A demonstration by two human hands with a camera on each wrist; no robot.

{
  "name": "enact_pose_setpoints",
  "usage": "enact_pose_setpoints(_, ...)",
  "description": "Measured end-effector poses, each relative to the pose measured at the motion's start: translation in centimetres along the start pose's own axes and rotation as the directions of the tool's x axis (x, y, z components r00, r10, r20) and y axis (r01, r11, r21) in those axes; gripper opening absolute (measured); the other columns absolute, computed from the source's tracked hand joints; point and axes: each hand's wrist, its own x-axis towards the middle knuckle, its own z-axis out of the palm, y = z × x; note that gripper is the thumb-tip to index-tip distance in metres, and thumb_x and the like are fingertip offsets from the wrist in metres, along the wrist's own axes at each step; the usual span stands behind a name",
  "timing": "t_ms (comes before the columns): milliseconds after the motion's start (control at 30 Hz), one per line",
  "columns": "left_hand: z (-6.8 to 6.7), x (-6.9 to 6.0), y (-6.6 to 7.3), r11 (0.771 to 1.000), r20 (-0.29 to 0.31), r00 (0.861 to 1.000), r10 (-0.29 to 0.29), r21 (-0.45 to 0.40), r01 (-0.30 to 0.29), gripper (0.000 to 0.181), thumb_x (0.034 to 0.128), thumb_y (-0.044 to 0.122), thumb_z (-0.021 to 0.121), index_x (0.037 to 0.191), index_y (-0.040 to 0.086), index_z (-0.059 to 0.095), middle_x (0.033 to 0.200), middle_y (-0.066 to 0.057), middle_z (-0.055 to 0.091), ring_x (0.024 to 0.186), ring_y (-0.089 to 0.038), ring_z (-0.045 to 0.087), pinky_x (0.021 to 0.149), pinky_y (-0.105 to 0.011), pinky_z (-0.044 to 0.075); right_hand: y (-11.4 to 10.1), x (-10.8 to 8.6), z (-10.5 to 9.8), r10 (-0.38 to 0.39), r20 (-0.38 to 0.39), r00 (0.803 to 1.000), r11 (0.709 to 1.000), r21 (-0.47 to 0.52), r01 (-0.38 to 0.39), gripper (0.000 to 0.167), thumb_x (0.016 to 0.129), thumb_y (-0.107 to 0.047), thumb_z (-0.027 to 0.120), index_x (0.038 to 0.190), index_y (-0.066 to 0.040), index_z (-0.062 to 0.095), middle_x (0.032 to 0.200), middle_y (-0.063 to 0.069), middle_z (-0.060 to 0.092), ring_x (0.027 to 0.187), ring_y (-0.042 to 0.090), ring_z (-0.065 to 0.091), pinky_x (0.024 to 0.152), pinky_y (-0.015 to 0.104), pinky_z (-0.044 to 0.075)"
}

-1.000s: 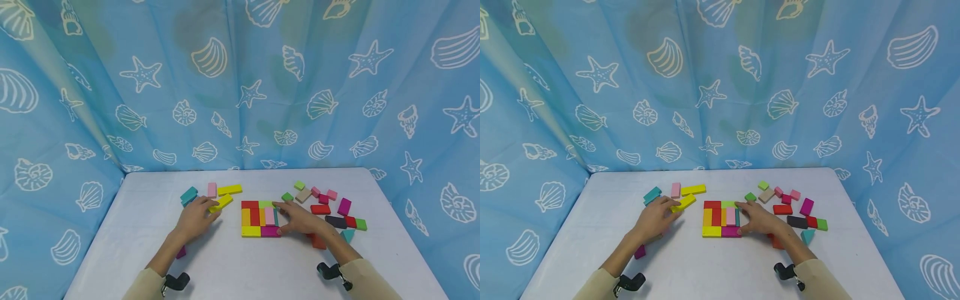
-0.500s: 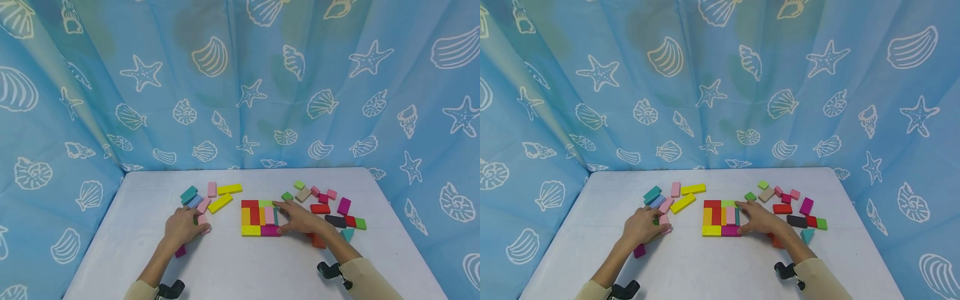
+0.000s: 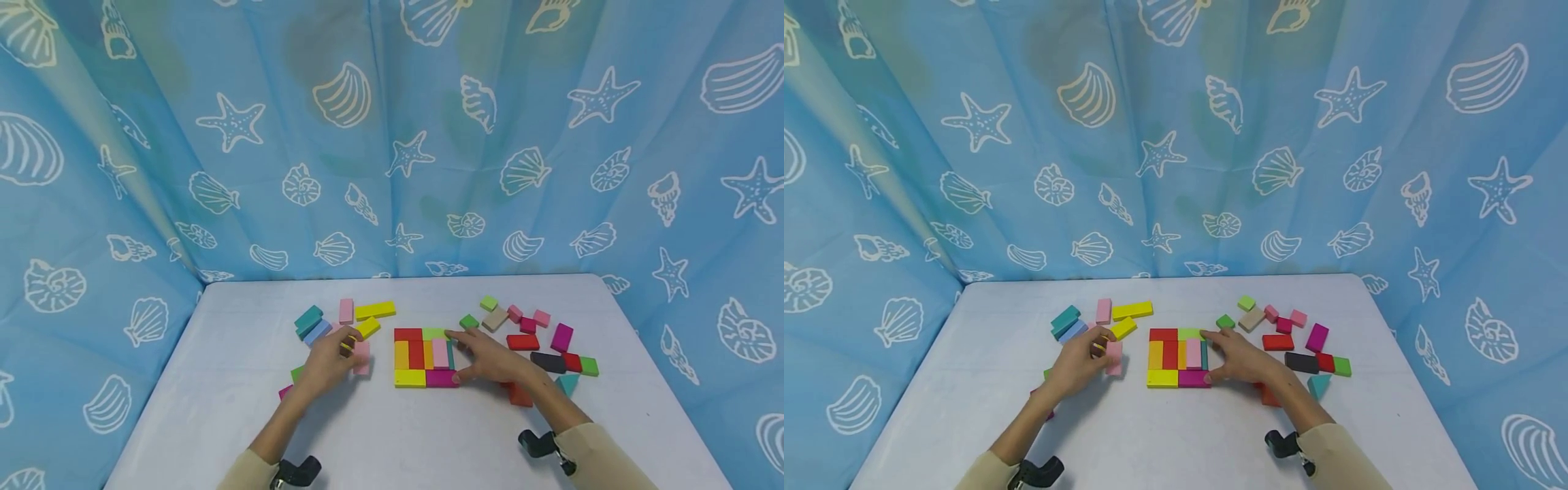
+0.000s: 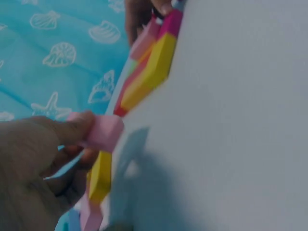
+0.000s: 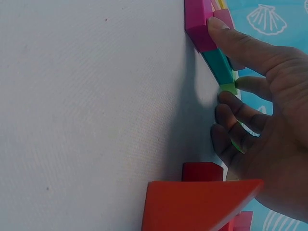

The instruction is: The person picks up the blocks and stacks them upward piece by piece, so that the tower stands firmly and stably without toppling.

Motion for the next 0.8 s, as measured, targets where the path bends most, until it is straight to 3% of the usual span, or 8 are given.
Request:
enact_pose_setpoints(167,1.9,1.3,1.5,0.984,0.040,0.996,0.076,-0.163,-0.068,0.029,0.0902,0.023,0.077,0.116,0.022,0.065,0.111,0.000,0.068,0.092,-0.016,0.065,0.080,-0.028,0.058,0.1,0.0,0.0,0.006,0.003,1.000,1.000,0.000,-0.006,0.101,0.068,-0.032,0.093,0.154,-0.028,0.042,0.147,0.008,0.046,0.136,0.029,0.043,0.091,0.050,0.056)
enact_pose_setpoints(300,3.8,2.3,2.3,0.976,0.074,0.989,0.126,-0.190,-0.110,0.029,0.0910,0.029,0.076,0.117,0.022,0.066,0.112,0.005,0.068,0.094,-0.012,0.065,0.079,-0.025,0.057,0.3,0.1,0.0,0.006,0.004,1.000,1.000,-0.003,-0.006,0.101,0.067,-0.033,0.094,0.154,-0.028,0.042,0.148,0.008,0.045,0.137,0.029,0.042,0.090,0.050,0.057)
enact_pose_setpoints(400,5.1,2.9,2.6,0.980,0.083,0.988,0.131,-0.158,-0.117,0.031,0.0906,0.034,0.076,0.118,0.024,0.066,0.110,0.008,0.066,0.094,-0.010,0.062,0.080,-0.024,0.055,0.5,0.2,0.2,0.002,0.006,1.000,1.000,0.002,-0.002,0.102,0.066,-0.034,0.094,0.154,-0.029,0.041,0.149,0.007,0.045,0.138,0.029,0.041,0.090,0.050,0.057)
enact_pose_setpoints(533,6.1,3.4,2.9,0.990,0.059,0.990,0.131,-0.056,-0.128,0.036,0.0904,0.041,0.075,0.122,0.024,0.067,0.105,0.009,0.065,0.094,-0.012,0.058,0.084,-0.028,0.052,0.6,0.4,0.4,-0.002,0.008,1.000,1.000,0.002,0.002,0.102,0.067,-0.035,0.094,0.154,-0.030,0.041,0.150,0.007,0.044,0.138,0.029,0.041,0.091,0.052,0.056)
enact_pose_setpoints(800,6.5,3.6,3.0,0.989,0.019,0.993,0.116,0.095,-0.117,0.041,0.0903,0.045,0.073,0.123,0.021,0.071,0.110,0.004,0.063,0.095,-0.012,0.054,0.082,-0.029,0.050,0.5,0.3,0.3,-0.001,0.005,1.000,1.000,0.003,0.001,0.103,0.067,-0.034,0.094,0.154,-0.029,0.041,0.148,0.007,0.046,0.137,0.029,0.042,0.091,0.052,0.056)
